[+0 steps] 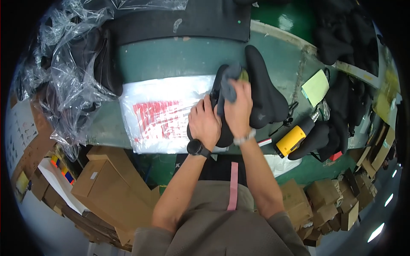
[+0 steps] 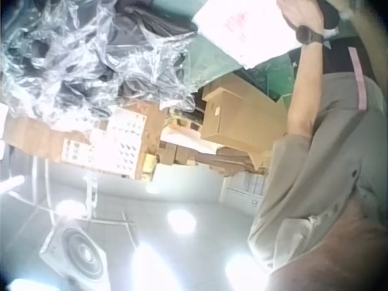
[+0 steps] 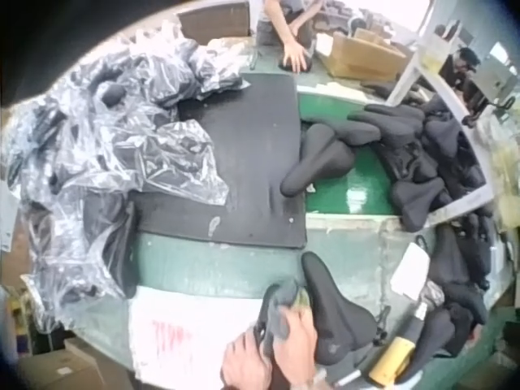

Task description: Cleaning and inspecting bicycle seats in a factory setting.

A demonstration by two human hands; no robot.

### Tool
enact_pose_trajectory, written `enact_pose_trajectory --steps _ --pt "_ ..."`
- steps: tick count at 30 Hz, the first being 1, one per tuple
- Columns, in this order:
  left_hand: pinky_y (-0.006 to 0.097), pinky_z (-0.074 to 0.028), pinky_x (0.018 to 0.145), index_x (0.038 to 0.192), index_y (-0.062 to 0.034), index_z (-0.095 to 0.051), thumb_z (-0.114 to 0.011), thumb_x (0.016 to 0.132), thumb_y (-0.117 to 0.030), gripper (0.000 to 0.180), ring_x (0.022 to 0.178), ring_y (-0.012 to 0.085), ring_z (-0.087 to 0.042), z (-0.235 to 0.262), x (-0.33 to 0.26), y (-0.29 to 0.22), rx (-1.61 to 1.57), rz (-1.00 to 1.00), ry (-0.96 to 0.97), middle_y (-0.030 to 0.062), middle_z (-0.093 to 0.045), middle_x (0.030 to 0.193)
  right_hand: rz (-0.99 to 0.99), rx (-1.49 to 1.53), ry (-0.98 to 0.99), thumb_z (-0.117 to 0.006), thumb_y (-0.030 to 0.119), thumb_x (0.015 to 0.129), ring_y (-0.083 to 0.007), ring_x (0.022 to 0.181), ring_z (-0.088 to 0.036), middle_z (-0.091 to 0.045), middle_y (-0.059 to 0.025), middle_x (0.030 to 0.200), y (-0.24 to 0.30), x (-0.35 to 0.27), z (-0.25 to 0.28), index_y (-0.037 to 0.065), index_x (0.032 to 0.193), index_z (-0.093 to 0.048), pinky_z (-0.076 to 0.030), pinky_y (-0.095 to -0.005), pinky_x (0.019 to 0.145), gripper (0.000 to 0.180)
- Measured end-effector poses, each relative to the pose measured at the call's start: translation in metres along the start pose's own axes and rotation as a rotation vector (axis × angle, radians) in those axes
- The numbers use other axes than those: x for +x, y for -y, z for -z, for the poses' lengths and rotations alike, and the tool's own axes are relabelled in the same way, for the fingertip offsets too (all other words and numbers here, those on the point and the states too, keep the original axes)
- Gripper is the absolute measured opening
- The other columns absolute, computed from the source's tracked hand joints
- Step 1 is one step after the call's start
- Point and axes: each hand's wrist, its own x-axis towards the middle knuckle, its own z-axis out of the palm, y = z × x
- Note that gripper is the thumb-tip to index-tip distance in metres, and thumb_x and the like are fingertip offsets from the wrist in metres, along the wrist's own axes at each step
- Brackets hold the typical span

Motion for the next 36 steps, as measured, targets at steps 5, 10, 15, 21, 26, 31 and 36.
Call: enact_pose_trajectory --steps 5,10,15,21,26,31,36 --pt "0.046 -0.047 0.090 0.132 -0.0028 -0.053 -0.058 0.095 -0.025 0.044 0.104 0.0354 -0.058 0.001 0.003 -0.002 -0.002 0.030 0.069 0.0173 -0.062 0.119 -0.016 -0.066 0.052 -0.073 0.002 0.076 -0.0393 0.096 -0.063 -0.061 -0.0184 0.107 0.002 -0.033 0.006 0.006 0.108 -0.068 -0.052 -0.0432 0.082 0.033" --pt "0.045 -0.046 0.088 0.133 -0.0008 -0.052 -0.057 0.096 -0.025 0.045 0.103 0.0364 -0.058 -0.006 0.006 -0.009 -0.045 0.055 -0.007 0.0185 -0.061 0.119 -0.028 0.019 -0.028 -0.065 -0.004 0.075 -0.0387 0.101 -0.062 -0.059 -0.0183 0.108 -0.002 0.012 -0.005 0.006 0.111 -0.067 -0.051 -0.0427 0.084 0.037" --pt "0.045 -0.046 0.088 0.132 0.0007 -0.053 -0.056 0.097 -0.027 0.045 0.102 0.0366 -0.058 -0.007 0.003 0.002 -0.026 0.061 0.000 0.0198 -0.061 0.121 -0.075 -0.021 0.080 -0.065 -0.004 0.074 -0.0393 0.097 -0.061 -0.058 -0.0181 0.107 -0.004 -0.045 0.008 0.004 0.110 -0.065 -0.051 -0.0441 0.082 0.037" --pt "0.045 -0.046 0.090 0.133 0.0016 -0.052 -0.057 0.095 -0.024 0.046 0.105 0.0361 -0.057 -0.004 0.008 -0.015 -0.034 0.024 0.025 0.0202 -0.060 0.120 0.002 -0.015 -0.020 -0.067 -0.005 0.071 -0.0409 0.093 -0.060 -0.056 -0.0195 0.107 0.003 0.034 -0.008 0.003 0.109 -0.066 -0.051 -0.0463 0.079 0.039" --pt "0.045 -0.046 0.088 0.133 0.0003 -0.052 -0.057 0.094 -0.020 0.044 0.101 0.0358 -0.057 -0.011 -0.001 -0.006 0.011 0.065 -0.014 0.0193 -0.061 0.119 -0.034 0.009 0.120 -0.067 -0.006 0.070 -0.0408 0.094 -0.060 -0.055 -0.0187 0.106 -0.006 -0.043 0.009 0.003 0.110 -0.065 -0.050 -0.0463 0.081 0.041" --pt "0.045 -0.047 0.086 0.133 0.0007 -0.052 -0.059 0.093 -0.018 0.045 0.099 0.0364 -0.057 -0.004 0.003 -0.019 -0.006 0.005 0.001 0.0190 -0.062 0.118 0.008 -0.029 0.045 -0.069 -0.004 0.070 -0.0411 0.099 -0.060 -0.056 -0.0178 0.109 -0.007 0.008 -0.002 0.004 0.111 -0.066 -0.051 -0.0443 0.085 0.042" --pt "0.046 -0.047 0.086 0.129 0.0014 -0.054 -0.060 0.094 -0.021 0.042 0.097 0.0379 -0.059 -0.013 0.004 -0.017 -0.017 0.061 -0.056 0.0200 -0.064 0.114 -0.192 0.180 -0.011 -0.071 0.002 0.080 -0.0296 0.094 -0.066 -0.065 -0.0137 0.107 -0.014 0.028 0.003 0.000 0.111 -0.065 -0.052 -0.0368 0.083 0.031"
